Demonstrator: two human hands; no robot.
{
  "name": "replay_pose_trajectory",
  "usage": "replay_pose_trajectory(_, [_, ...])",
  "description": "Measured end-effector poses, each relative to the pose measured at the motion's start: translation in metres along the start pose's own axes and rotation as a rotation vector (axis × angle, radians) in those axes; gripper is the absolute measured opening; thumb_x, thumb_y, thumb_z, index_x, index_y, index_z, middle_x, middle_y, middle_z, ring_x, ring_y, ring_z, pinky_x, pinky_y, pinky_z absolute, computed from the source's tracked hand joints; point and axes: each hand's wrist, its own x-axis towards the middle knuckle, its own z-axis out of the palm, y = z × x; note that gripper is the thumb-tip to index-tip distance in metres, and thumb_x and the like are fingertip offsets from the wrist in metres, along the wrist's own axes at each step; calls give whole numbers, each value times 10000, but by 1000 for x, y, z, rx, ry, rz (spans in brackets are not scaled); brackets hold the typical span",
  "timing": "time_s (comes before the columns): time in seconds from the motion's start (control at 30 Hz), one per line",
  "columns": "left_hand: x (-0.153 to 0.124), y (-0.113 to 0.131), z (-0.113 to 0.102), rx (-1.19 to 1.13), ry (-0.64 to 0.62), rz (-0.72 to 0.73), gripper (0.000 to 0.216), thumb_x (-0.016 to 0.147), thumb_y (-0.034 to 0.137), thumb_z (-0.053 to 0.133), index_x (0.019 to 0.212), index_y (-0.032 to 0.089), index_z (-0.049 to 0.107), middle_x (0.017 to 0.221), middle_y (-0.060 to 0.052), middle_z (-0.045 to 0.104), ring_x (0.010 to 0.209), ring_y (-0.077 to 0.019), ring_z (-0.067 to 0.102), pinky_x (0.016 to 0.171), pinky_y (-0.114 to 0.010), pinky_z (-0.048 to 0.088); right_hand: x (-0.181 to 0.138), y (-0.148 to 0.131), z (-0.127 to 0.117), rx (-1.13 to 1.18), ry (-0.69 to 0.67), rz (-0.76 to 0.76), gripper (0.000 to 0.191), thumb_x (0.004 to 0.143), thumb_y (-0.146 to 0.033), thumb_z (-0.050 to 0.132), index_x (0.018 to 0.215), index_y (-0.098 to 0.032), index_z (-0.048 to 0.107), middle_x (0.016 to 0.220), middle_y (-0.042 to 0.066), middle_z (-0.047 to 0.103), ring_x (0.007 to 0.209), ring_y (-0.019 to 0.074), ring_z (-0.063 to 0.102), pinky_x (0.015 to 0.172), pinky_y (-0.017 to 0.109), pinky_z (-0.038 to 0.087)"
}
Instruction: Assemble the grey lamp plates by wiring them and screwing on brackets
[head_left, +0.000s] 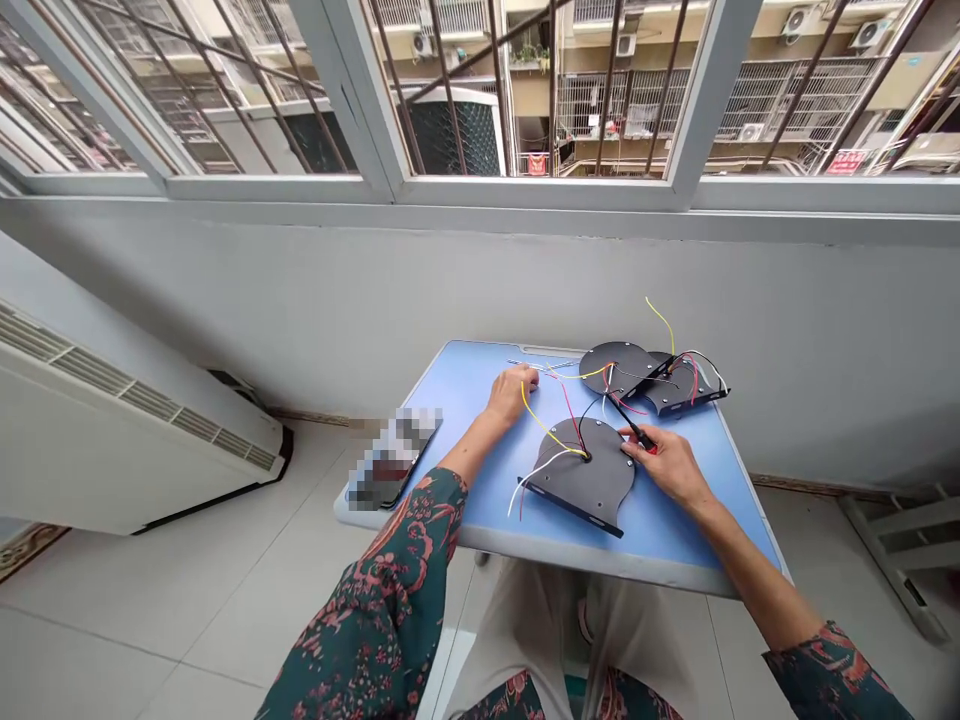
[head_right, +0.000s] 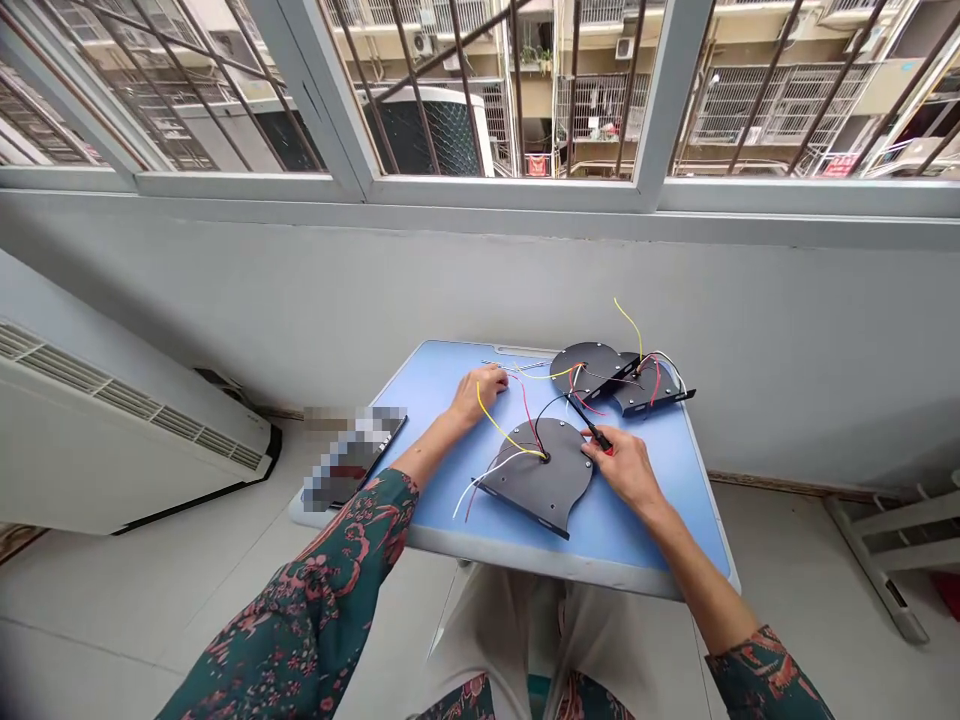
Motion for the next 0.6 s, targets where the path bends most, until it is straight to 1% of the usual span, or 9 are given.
replay_pose_trajectory(0.17, [-3, -10, 1, -16, 10, -64, 102, 884, 182, 616, 878, 177, 718, 1039, -99, 725, 967, -237, 660, 841, -314, 472, -3, -8, 0, -30, 0, 10, 316, 791, -399, 653, 1015, -225, 791, 833, 25, 758, 748, 191, 668, 761, 313, 510])
replay_pose_trajectory(0.27, [-7, -12, 0, -65, 30, -116, 69, 870, 209, 648, 830, 173, 691, 1024, -105, 729, 979, -241, 662, 854, -320, 477, -8, -13, -3, -72, 31, 12, 302, 789, -391, 666, 1021, -224, 766, 882, 42, 766, 813, 209, 683, 800, 326, 507])
replay_pose_trajectory(0.37, [-13, -11, -4, -151, 62, -155, 82, 843, 192, 674, 766, 172, 656, 992, -110, 735, 983, -240, 672, 871, -325, 486, -21, -17, -9, -101, 92, 24, 293, 777, -423, 686, 994, -230, 718, 929, 61, 765, 848, 224, 687, 797, 338, 507])
replay_pose_trajectory(0.43, [-18, -11, -9, -233, 92, -183, 103, 829, 170, 676, 737, 169, 630, 936, -106, 738, 944, -231, 688, 865, -327, 503, -35, -20, -16, -102, 121, 76, 279, 769, -453, 684, 942, -234, 677, 906, 56, 752, 792, 211, 671, 759, 334, 503])
replay_pose_trajectory(0.5, [-24, -12, -17, -338, 120, -220, 102, 839, 160, 643, 741, 162, 612, 839, -89, 732, 826, -203, 703, 812, -325, 537, -52, -23, -27, -61, 91, 151, 272, 770, -471, 674, 897, -233, 640, 828, 30, 718, 697, 179, 621, 690, 315, 485])
replay_pose_trajectory(0.6, [-39, -11, -35, -501, 149, -261, 83, 872, 189, 582, 816, 134, 611, 744, -67, 719, 661, -152, 691, 709, -307, 584, -78, -33, -44, 159, -61, 239, 308, 799, -500, 652, 933, -223, 641, 663, -27, 595, 563, 135, 501, 554, 280, 425])
